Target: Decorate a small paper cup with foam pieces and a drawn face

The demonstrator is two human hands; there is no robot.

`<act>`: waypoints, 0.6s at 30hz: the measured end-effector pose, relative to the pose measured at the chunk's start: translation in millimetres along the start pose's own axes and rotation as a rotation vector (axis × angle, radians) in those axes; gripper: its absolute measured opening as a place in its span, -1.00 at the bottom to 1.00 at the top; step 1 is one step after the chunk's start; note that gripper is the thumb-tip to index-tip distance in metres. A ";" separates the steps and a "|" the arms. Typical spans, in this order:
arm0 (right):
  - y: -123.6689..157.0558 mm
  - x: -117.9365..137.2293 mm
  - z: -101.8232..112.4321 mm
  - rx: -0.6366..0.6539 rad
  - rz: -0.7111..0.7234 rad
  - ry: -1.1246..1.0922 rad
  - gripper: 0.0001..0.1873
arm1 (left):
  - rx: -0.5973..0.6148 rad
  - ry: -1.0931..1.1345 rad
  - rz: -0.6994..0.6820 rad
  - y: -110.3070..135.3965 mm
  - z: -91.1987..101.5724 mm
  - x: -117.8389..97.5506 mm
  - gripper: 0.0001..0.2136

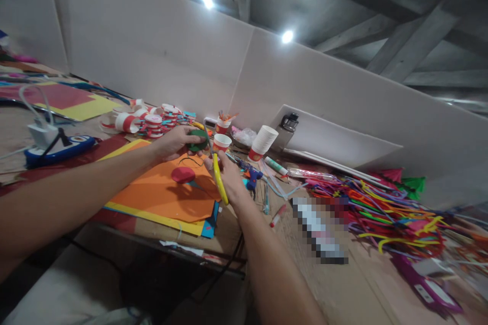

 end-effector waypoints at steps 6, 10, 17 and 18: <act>0.8 1.6 0.7 0.006 -0.009 0.018 -0.65 | 0.013 -0.010 0.006 -0.7 0.7 -0.1 -0.77; 1.4 1.6 1.8 0.021 -0.016 0.013 -0.65 | 0.041 -0.011 0.004 -1.6 3.1 -0.1 -0.77; 0.4 -2.2 0.9 0.004 -0.037 -0.021 -0.64 | 0.031 0.005 0.011 -0.8 2.4 -3.1 -0.81; 0.4 -2.4 0.8 -0.007 -0.039 -0.023 -0.64 | 0.022 0.011 0.012 -0.9 2.4 -3.1 -0.81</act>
Point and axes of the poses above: each hand's wrist, its own y-axis away from the middle knuckle, its own z-axis out of the back of the hand, x = y × z, the point moved 2 cm from there along -y, towards the middle knuckle, and after that the axes turned 8 degrees about z, right-handed, at the moved point
